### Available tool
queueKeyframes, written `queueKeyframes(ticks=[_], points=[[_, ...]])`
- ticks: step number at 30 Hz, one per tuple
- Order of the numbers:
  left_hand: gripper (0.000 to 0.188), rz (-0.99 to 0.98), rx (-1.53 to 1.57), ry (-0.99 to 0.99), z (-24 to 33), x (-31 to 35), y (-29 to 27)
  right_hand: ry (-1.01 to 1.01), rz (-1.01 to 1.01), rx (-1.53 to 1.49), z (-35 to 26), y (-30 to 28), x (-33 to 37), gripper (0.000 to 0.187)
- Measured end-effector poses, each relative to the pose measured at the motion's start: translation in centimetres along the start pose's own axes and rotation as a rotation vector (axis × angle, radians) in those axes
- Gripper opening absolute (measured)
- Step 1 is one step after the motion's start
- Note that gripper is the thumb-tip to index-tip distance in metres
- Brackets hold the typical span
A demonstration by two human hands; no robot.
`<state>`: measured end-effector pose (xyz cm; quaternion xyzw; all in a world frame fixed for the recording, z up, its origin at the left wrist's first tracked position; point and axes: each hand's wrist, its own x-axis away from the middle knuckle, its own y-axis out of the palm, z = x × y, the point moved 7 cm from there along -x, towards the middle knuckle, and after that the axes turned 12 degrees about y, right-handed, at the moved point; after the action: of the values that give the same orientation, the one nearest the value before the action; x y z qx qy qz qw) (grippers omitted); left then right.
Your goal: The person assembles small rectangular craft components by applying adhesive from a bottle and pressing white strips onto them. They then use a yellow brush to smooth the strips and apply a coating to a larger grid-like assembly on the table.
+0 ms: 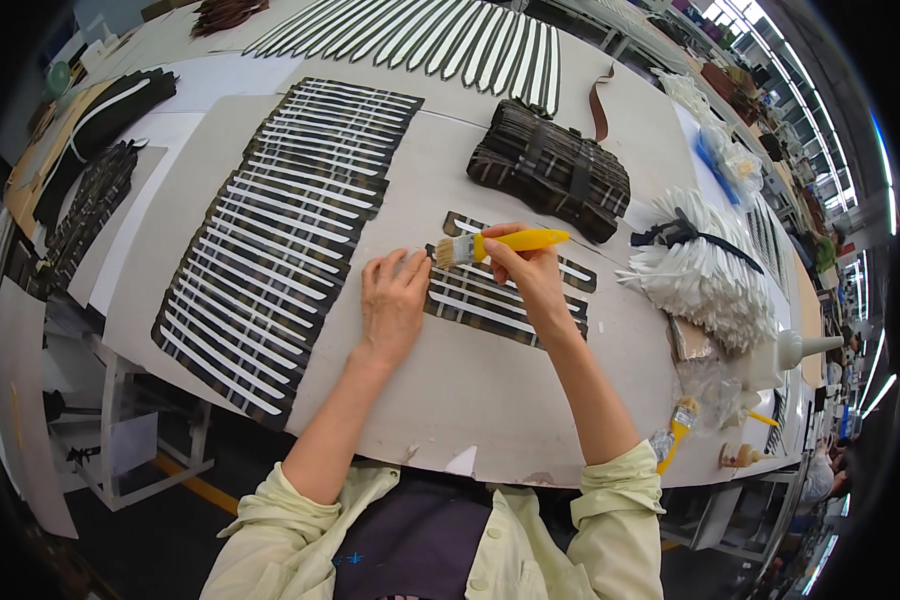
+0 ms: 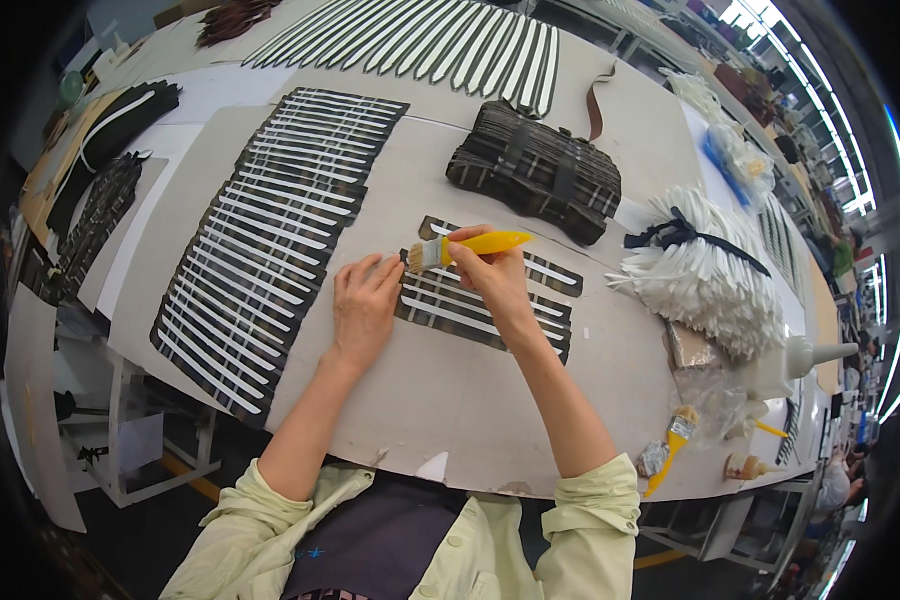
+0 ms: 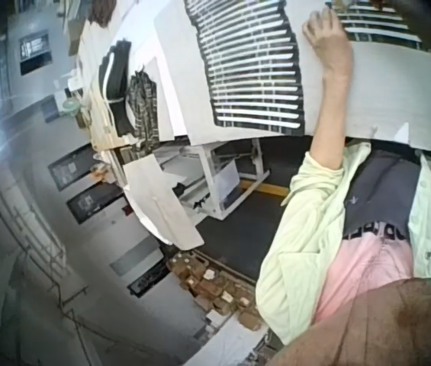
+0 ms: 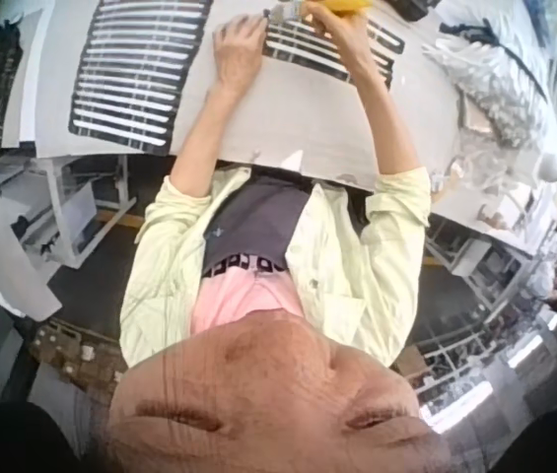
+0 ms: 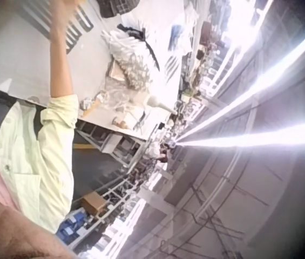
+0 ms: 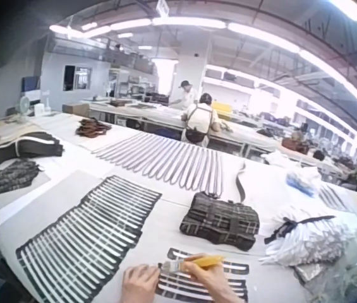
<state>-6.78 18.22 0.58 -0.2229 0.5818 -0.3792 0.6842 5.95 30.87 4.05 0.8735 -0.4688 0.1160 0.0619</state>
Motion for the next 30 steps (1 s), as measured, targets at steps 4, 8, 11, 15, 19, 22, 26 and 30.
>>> queueKeyframes(ticks=[4,8,11,15,19,22,26,30], points=[[0.026,0.004,-0.021,0.001,0.3,-0.1,-0.1,0.044,0.059,0.050,0.3,-0.7,0.6,0.019],[0.027,-0.023,-0.042,-0.003,0.3,0.1,0.2,0.017,0.199,0.059,2.2,-7.6,3.9,0.018],[0.026,-0.024,-0.051,-0.004,0.3,0.2,0.2,-0.003,0.390,0.108,3.5,-16.4,8.6,0.016],[0.026,-0.021,-0.059,0.002,0.3,0.3,0.2,-0.003,0.595,0.139,3.5,-23.3,13.6,0.014],[0.027,-0.051,-0.061,0.020,0.2,0.3,0.2,-0.063,0.302,-0.025,0.3,-9.3,8.7,0.017],[0.027,-0.049,-0.061,0.045,0.6,-0.2,0.3,-0.013,0.123,-0.126,0.7,-1.6,3.7,0.018],[0.027,-0.023,-0.062,0.048,0.6,0.0,0.2,0.056,0.150,-0.056,2.3,-2.9,2.4,0.018],[0.027,-0.003,-0.030,0.020,0.4,0.3,-0.1,0.011,0.441,0.055,5.4,-18.3,8.9,0.018]])
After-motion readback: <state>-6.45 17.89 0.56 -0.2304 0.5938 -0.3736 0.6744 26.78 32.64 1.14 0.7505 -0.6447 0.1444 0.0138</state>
